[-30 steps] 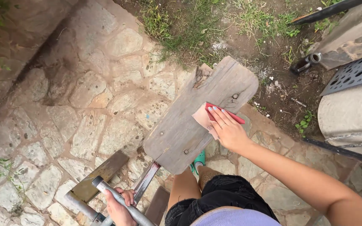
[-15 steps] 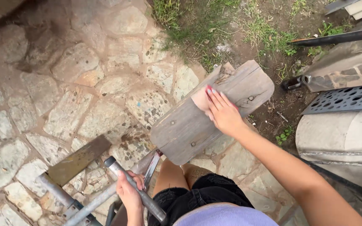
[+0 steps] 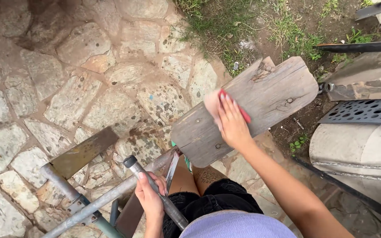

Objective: Sanding a wooden board attached to a metal frame using sandpaper

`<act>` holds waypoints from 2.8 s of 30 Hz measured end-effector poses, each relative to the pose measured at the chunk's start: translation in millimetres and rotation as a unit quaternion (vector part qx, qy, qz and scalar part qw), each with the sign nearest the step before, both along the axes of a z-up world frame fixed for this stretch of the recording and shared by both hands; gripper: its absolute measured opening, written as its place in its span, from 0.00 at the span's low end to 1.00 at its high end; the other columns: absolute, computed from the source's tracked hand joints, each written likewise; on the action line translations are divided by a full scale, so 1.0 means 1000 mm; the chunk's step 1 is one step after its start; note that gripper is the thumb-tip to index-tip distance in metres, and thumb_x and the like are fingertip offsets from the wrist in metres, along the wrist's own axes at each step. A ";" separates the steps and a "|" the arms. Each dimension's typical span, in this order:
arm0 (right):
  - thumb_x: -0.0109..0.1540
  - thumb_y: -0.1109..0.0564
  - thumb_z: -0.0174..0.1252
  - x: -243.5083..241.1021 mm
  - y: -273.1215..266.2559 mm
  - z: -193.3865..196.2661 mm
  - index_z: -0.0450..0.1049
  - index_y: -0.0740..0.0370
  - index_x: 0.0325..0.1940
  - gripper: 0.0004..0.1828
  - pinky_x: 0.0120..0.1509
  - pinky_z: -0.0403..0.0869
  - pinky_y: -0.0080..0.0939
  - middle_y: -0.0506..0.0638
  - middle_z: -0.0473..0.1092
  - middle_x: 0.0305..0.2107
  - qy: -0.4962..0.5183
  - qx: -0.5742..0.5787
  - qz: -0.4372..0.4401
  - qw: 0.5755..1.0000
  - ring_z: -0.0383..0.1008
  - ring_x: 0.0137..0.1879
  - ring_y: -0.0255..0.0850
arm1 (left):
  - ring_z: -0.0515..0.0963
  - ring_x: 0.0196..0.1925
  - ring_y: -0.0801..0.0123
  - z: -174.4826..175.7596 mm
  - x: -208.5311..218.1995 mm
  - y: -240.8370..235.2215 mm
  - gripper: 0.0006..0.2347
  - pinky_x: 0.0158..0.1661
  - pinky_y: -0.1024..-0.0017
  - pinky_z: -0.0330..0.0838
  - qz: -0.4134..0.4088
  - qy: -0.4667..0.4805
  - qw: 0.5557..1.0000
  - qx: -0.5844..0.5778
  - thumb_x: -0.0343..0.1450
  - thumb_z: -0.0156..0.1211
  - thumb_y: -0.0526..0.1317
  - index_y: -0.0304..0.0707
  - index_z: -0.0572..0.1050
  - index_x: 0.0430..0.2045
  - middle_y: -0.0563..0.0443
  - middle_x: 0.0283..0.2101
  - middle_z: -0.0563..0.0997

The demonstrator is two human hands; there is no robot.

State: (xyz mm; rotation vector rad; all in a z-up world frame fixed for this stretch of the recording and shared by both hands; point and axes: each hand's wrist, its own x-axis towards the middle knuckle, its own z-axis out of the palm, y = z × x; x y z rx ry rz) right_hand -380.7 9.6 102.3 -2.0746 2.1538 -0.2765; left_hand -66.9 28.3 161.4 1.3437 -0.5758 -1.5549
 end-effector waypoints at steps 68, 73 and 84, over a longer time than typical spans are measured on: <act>0.71 0.50 0.48 -0.181 0.078 0.000 0.55 0.69 0.76 0.32 0.84 0.51 0.55 0.66 0.52 0.73 0.034 0.030 0.104 0.994 0.51 0.80 0.57 | 0.60 0.15 0.71 -0.029 -0.021 0.012 0.20 0.39 0.68 0.73 0.015 -0.126 0.991 0.035 0.85 0.40 0.55 0.38 0.64 0.31 0.54 0.12 0.57; 0.73 0.52 0.45 -0.189 0.049 -0.020 0.51 0.67 0.78 0.31 0.85 0.48 0.59 0.64 0.48 0.75 -0.027 0.041 0.115 0.992 0.46 0.81 0.58 | 0.61 0.15 0.72 -0.028 -0.025 0.019 0.19 0.37 0.70 0.72 0.010 -0.133 0.990 0.044 0.86 0.39 0.53 0.39 0.65 0.31 0.55 0.13 0.58; 0.72 0.54 0.47 -0.195 0.050 0.017 0.62 0.70 0.72 0.26 0.84 0.52 0.58 0.64 0.55 0.73 -0.029 -0.014 0.117 0.993 0.53 0.79 0.57 | 0.61 0.16 0.72 -0.002 -0.017 0.009 0.22 0.42 0.70 0.73 0.021 -0.156 0.986 0.060 0.84 0.43 0.59 0.41 0.66 0.30 0.57 0.12 0.57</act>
